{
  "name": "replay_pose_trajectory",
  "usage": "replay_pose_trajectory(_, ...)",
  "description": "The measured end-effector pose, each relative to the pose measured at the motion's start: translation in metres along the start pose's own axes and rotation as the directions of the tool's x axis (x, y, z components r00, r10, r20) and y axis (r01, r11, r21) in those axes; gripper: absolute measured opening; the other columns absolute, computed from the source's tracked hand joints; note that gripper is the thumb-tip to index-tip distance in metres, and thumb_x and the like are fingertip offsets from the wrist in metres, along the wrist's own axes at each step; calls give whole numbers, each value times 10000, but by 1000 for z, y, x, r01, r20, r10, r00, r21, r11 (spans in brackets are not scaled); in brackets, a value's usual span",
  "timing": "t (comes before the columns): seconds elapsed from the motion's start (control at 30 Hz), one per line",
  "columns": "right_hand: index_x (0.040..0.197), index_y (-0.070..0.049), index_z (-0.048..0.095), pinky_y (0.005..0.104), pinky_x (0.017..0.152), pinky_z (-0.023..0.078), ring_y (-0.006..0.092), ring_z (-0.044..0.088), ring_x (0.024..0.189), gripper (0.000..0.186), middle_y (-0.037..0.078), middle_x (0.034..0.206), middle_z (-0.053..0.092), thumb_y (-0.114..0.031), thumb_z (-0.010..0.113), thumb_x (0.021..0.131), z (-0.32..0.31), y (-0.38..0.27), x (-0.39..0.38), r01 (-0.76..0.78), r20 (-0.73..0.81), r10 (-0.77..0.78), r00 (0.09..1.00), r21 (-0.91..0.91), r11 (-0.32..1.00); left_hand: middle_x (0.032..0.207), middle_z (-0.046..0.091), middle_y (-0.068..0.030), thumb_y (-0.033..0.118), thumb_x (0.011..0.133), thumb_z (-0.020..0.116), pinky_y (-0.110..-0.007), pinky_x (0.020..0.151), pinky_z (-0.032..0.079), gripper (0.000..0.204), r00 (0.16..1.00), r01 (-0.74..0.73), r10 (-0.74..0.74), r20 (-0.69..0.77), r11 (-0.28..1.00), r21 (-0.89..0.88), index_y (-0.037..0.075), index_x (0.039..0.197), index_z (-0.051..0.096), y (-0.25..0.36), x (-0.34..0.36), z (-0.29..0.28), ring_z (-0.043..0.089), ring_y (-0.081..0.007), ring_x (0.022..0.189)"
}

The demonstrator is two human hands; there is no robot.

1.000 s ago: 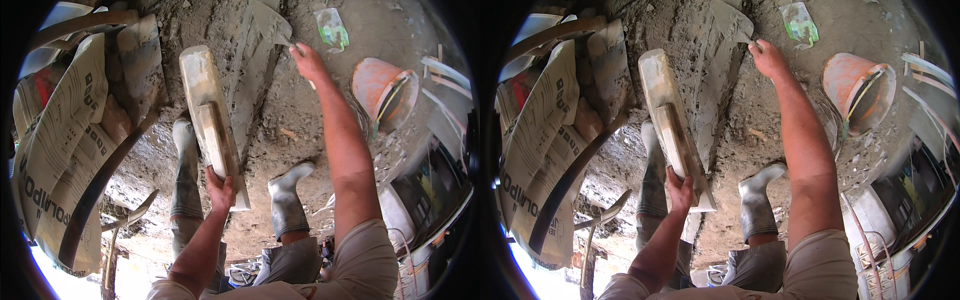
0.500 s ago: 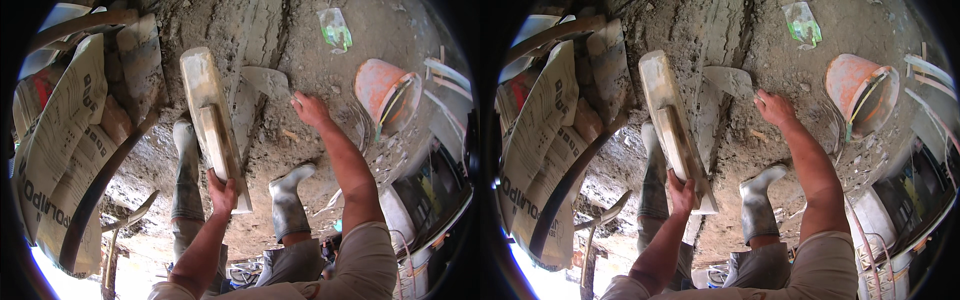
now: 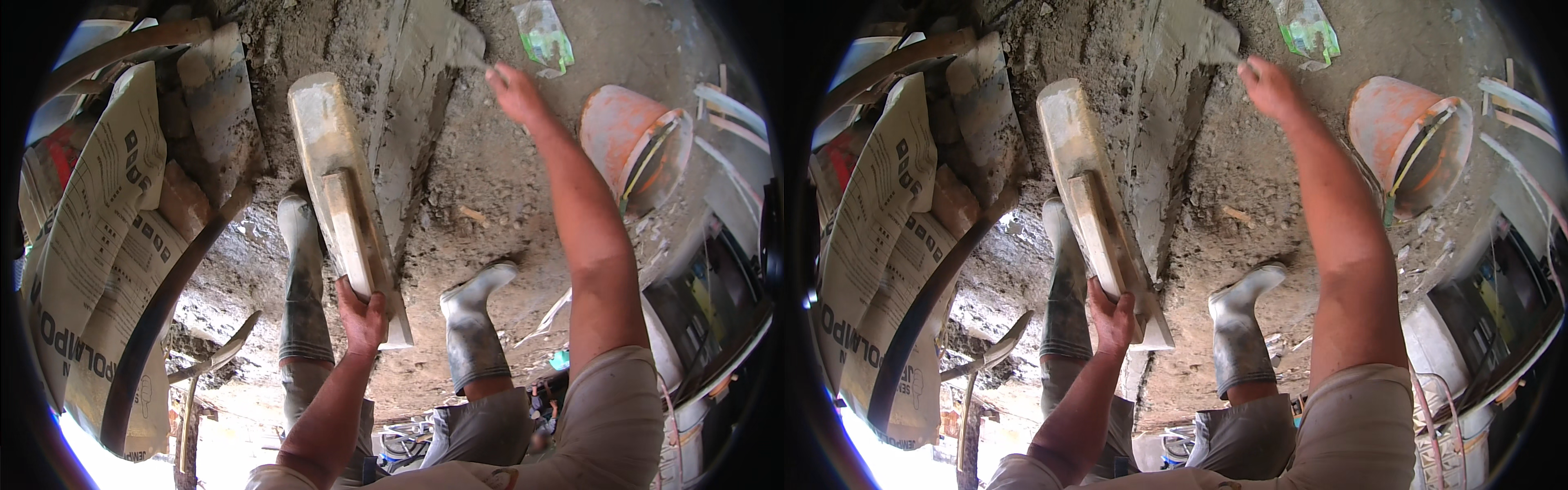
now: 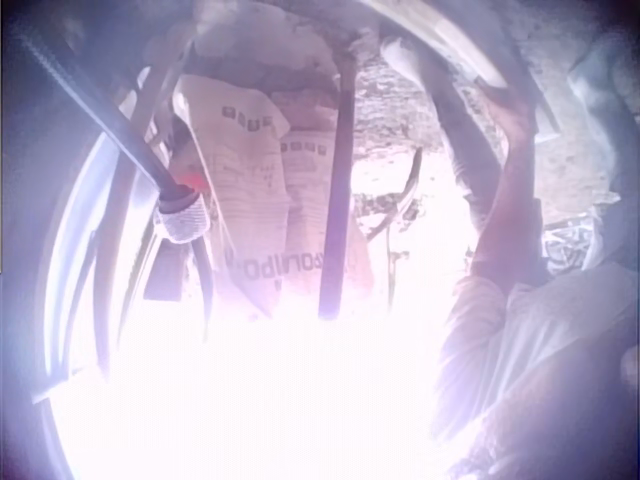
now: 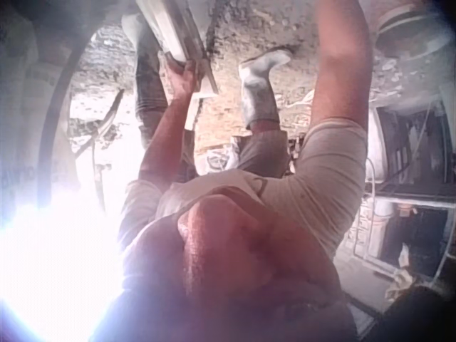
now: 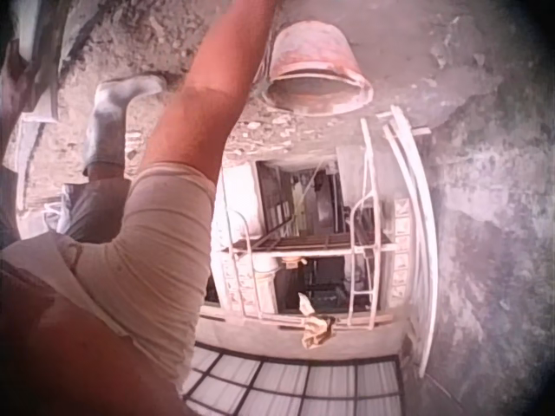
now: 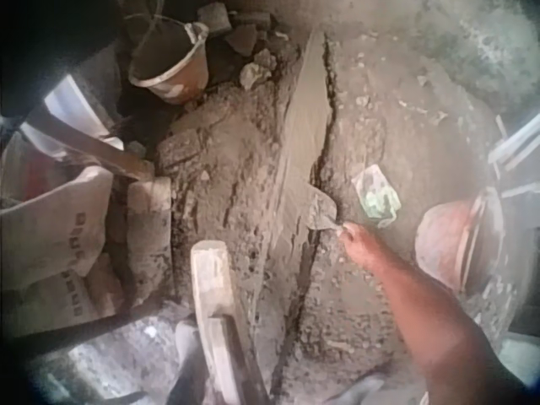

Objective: The person scoops wet concrete from a bucket with a trowel and spreads it into a narrow trench on the floor. They then use a long wooden float to level and smooth the concrete surface repeatedly along the trench.

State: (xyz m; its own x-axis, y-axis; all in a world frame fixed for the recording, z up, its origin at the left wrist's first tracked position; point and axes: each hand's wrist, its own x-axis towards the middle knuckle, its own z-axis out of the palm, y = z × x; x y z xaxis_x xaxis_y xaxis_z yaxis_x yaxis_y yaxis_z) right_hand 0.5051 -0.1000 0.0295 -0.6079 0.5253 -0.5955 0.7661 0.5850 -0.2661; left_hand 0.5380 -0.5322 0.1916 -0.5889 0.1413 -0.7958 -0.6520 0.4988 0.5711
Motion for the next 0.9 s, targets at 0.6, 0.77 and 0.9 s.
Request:
replay_pose_trajectory(0.6,1088,-57,518,400,508,491,269,560,519,356,119,701,565,-399,457,1009,49,-58,-168,-484,427,262,865,577,658,1065,530,-124,-23,754,523,-340,921,435,487,998,36,-36,42,999,7,-10,1226,406,-4,0,-4,529,-211,981)
replay_pose_trajectory(0.77,1061,-77,527,307,441,467,147,544,499,334,63,698,544,-398,441,1022,31,-81,-156,-562,510,256,821,648,514,1092,524,-127,-21,760,519,-340,932,430,505,996,58,-56,70,998,-35,-11,1249,391,-6,-1,-1,525,-214,1003)
replay_pose_trajectory(0.9,1086,-79,521,308,446,472,146,551,516,329,55,700,538,-387,424,1027,21,-88,-153,-612,524,319,790,646,456,1106,513,-126,-22,761,520,-341,941,425,526,995,59,-55,87,998,-39,-8,1268,378,-8,-2,-3,514,-213,1022)
